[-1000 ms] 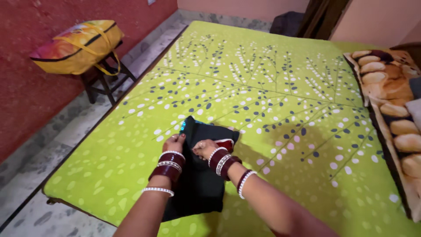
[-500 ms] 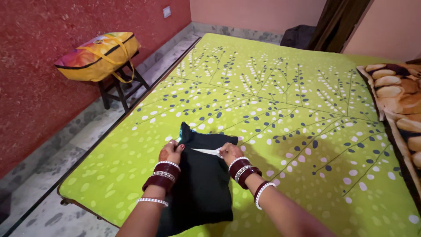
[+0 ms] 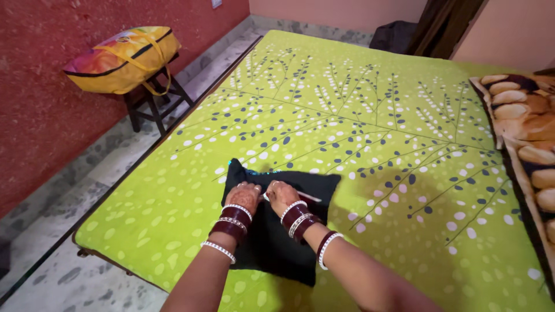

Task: The person stuffs a beige pillowcase with a blue insert and places it on a bed. They then insert two red heart-shaped cushions into a black sequin pillowcase, zip it closed, and arrange the finished pillow with others on the bed.

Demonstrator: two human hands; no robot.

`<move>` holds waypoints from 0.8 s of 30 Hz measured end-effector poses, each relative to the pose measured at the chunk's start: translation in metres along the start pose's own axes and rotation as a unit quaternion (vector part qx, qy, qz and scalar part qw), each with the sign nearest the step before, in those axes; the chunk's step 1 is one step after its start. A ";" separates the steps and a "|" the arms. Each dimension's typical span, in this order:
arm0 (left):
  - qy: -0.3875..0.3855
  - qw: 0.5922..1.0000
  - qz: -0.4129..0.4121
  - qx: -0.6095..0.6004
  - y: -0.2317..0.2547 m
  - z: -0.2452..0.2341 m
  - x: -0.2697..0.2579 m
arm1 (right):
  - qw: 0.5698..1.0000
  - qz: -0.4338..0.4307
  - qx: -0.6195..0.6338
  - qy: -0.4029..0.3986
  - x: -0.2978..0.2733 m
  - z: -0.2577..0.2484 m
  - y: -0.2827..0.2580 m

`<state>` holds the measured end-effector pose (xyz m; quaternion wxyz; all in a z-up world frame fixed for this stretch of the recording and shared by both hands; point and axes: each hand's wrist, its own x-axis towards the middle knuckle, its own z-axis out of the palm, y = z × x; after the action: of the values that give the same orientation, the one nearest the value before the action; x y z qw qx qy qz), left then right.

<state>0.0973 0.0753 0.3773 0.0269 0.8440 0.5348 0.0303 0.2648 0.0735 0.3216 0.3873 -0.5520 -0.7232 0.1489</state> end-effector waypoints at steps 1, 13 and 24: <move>0.007 1.000 0.028 0.006 0.000 0.011 0.002 | 1.000 0.007 -0.009 -0.006 -0.004 -0.001 0.007; -0.029 0.999 0.000 0.025 -0.056 0.026 -0.007 | 0.971 0.224 -0.083 -0.021 -0.028 -0.063 0.082; 0.095 0.991 0.089 0.002 -0.022 -0.019 -0.033 | 0.879 0.093 -0.321 -0.341 0.063 -0.111 -0.002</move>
<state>0.0623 0.0550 0.3938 -0.0280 0.8818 0.4573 0.1116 0.3379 0.1070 0.4210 -0.0973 -0.6260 -0.7638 0.1236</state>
